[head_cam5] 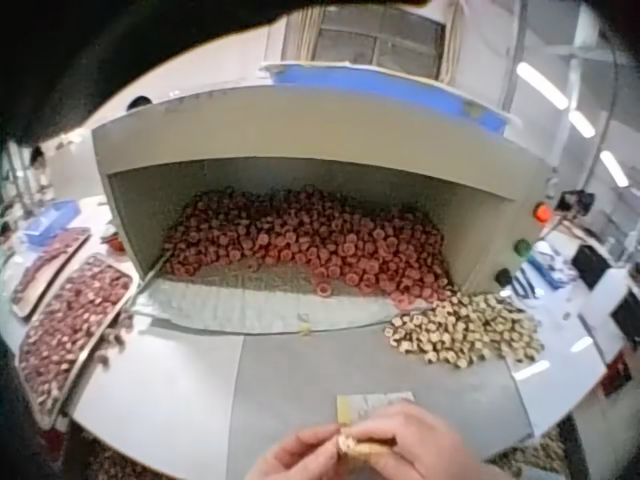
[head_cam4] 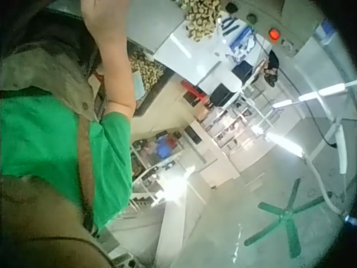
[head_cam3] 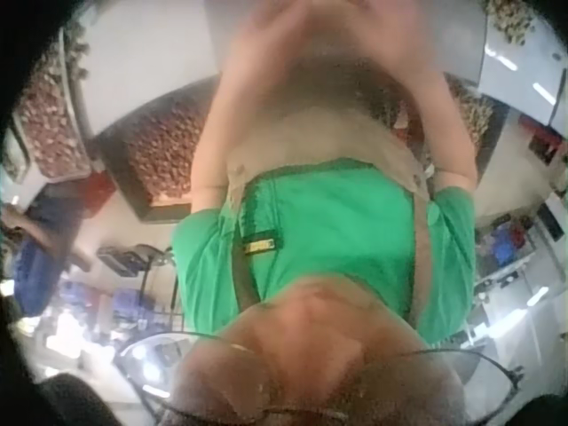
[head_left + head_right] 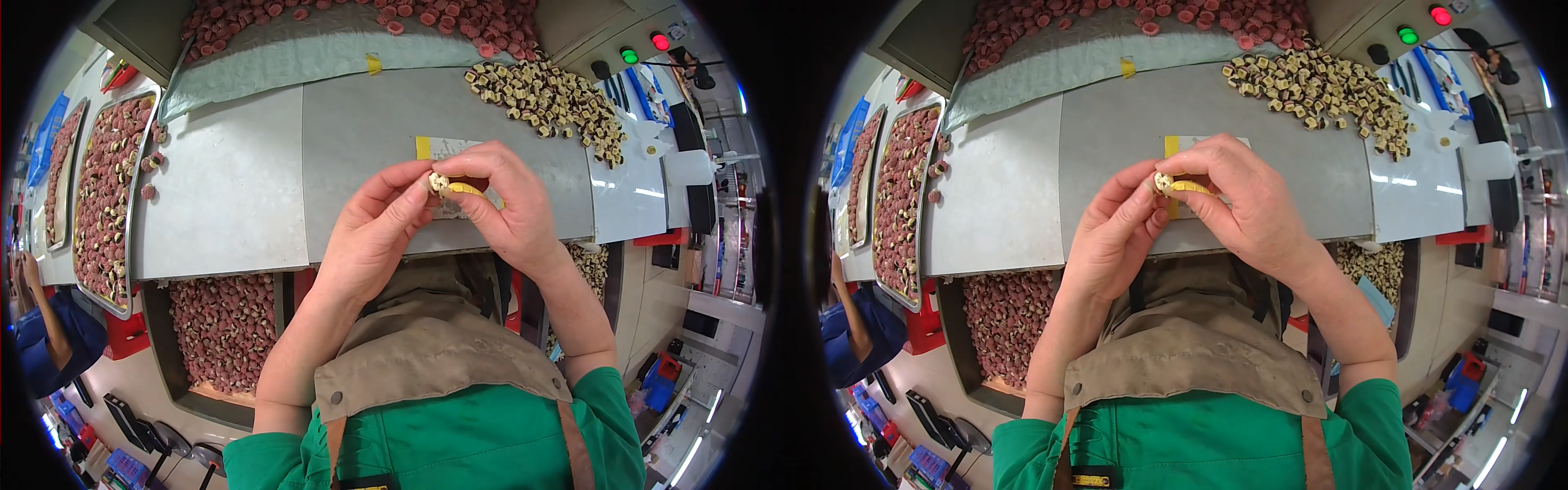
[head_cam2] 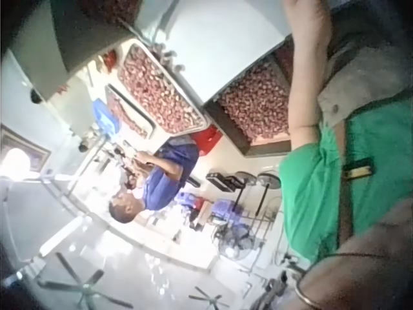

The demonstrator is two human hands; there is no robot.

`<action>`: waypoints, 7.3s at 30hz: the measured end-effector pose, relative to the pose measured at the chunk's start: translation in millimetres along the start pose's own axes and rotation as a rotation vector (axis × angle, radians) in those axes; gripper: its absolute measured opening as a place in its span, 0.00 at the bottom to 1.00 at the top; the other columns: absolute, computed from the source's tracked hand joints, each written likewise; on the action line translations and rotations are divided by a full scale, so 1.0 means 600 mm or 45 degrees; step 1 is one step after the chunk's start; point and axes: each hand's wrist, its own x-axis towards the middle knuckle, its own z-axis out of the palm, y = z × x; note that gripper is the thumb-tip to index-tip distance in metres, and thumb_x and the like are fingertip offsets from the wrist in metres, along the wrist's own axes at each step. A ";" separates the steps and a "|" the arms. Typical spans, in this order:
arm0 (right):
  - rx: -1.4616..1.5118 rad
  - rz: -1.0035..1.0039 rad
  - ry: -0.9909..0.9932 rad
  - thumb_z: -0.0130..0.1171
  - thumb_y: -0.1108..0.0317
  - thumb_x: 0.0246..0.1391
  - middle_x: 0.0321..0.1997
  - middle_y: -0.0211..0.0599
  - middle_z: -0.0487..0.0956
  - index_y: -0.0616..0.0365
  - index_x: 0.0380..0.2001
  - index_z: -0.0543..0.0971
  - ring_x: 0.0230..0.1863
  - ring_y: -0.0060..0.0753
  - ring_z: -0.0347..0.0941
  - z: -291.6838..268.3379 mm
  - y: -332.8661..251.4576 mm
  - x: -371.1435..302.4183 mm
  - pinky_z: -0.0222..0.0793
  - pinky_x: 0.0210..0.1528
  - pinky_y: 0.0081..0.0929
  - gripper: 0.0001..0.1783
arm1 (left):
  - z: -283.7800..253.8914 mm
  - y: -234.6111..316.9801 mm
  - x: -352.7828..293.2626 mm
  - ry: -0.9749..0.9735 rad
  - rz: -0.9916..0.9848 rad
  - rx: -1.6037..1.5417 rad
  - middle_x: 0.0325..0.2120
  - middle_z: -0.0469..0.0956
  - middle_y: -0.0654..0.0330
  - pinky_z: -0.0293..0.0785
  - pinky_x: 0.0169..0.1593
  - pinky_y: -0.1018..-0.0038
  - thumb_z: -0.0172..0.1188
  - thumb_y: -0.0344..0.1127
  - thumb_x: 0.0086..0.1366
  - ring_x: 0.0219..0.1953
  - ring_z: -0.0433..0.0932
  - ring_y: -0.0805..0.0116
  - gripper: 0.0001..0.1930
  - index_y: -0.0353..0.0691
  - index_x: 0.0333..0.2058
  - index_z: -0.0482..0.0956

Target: The person dispenses adhesive from a squeeze bottle onto a cap, then repeatedly picks up figurine components, dips them in the adhesive, and attaches them together by hand.

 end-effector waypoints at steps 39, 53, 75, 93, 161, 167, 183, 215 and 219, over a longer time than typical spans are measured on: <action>-0.063 -0.127 0.107 0.67 0.78 0.38 0.35 0.33 0.77 0.56 0.32 0.77 0.38 0.32 0.72 0.004 0.036 -0.008 0.70 0.38 0.26 0.14 | 0.045 -0.021 0.007 0.125 0.174 0.590 0.38 0.77 0.57 0.73 0.47 0.77 0.61 0.25 0.60 0.42 0.76 0.74 0.31 0.33 0.60 0.56; -0.395 0.419 0.444 0.59 0.73 0.54 0.42 0.38 0.74 0.60 0.42 0.76 0.40 0.34 0.74 -0.189 0.131 -0.056 0.69 0.42 0.26 0.12 | -0.071 0.195 0.063 0.766 1.050 3.131 0.46 0.74 0.54 0.67 0.53 0.62 0.58 0.33 0.62 0.48 0.71 0.55 0.15 0.41 0.48 0.77; -0.710 0.142 -0.053 0.58 0.77 0.47 0.39 0.40 0.75 0.59 0.42 0.77 0.44 0.44 0.71 -0.206 0.108 -0.056 0.68 0.47 0.34 0.15 | -0.009 0.144 0.357 0.335 1.085 2.621 0.38 0.75 0.43 0.73 0.42 0.55 0.54 0.30 0.59 0.37 0.76 0.42 0.09 0.39 0.38 0.78; -0.435 0.430 0.196 0.62 0.75 0.49 0.39 0.37 0.75 0.60 0.41 0.77 0.38 0.31 0.73 -0.132 0.086 -0.089 0.70 0.41 0.26 0.14 | 0.009 0.012 0.030 0.033 -0.069 0.119 0.43 0.76 0.59 0.73 0.46 0.80 0.50 0.36 0.71 0.43 0.76 0.74 0.20 0.31 0.56 0.68; -0.072 0.013 0.050 0.66 0.67 0.47 0.41 0.36 0.75 0.56 0.42 0.77 0.45 0.37 0.72 -0.005 0.014 -0.028 0.68 0.48 0.30 0.17 | 0.021 -0.018 0.012 -0.021 0.181 0.451 0.42 0.75 0.55 0.73 0.50 0.75 0.58 0.29 0.65 0.45 0.75 0.71 0.28 0.33 0.61 0.58; -0.072 -0.028 0.078 0.69 0.72 0.41 0.39 0.35 0.75 0.55 0.37 0.77 0.43 0.37 0.73 -0.003 0.040 -0.030 0.70 0.45 0.30 0.17 | 0.025 -0.052 0.009 0.009 0.415 0.639 0.40 0.75 0.55 0.73 0.49 0.74 0.62 0.29 0.60 0.42 0.76 0.71 0.35 0.35 0.62 0.54; -0.356 -0.198 0.135 0.70 0.72 0.37 0.39 0.35 0.75 0.54 0.35 0.77 0.41 0.38 0.72 -0.037 0.059 -0.031 0.70 0.44 0.32 0.18 | 0.058 -0.048 0.040 0.065 0.284 0.861 0.33 0.77 0.60 0.74 0.44 0.77 0.62 0.25 0.58 0.37 0.77 0.75 0.26 0.33 0.55 0.64; -0.244 0.394 0.314 0.58 0.79 0.50 0.41 0.39 0.75 0.61 0.42 0.75 0.41 0.33 0.74 -0.151 0.118 -0.098 0.71 0.46 0.24 0.13 | -0.007 0.098 0.311 0.133 0.935 2.003 0.30 0.79 0.57 0.73 0.39 0.70 0.60 0.34 0.59 0.34 0.77 0.64 0.11 0.38 0.40 0.78; -0.396 0.400 0.292 0.61 0.76 0.50 0.41 0.39 0.74 0.60 0.41 0.76 0.40 0.34 0.74 -0.158 0.125 -0.109 0.70 0.45 0.26 0.14 | 0.022 0.092 0.182 0.151 0.373 1.398 0.32 0.76 0.65 0.72 0.39 0.80 0.57 0.32 0.65 0.34 0.74 0.76 0.11 0.35 0.44 0.77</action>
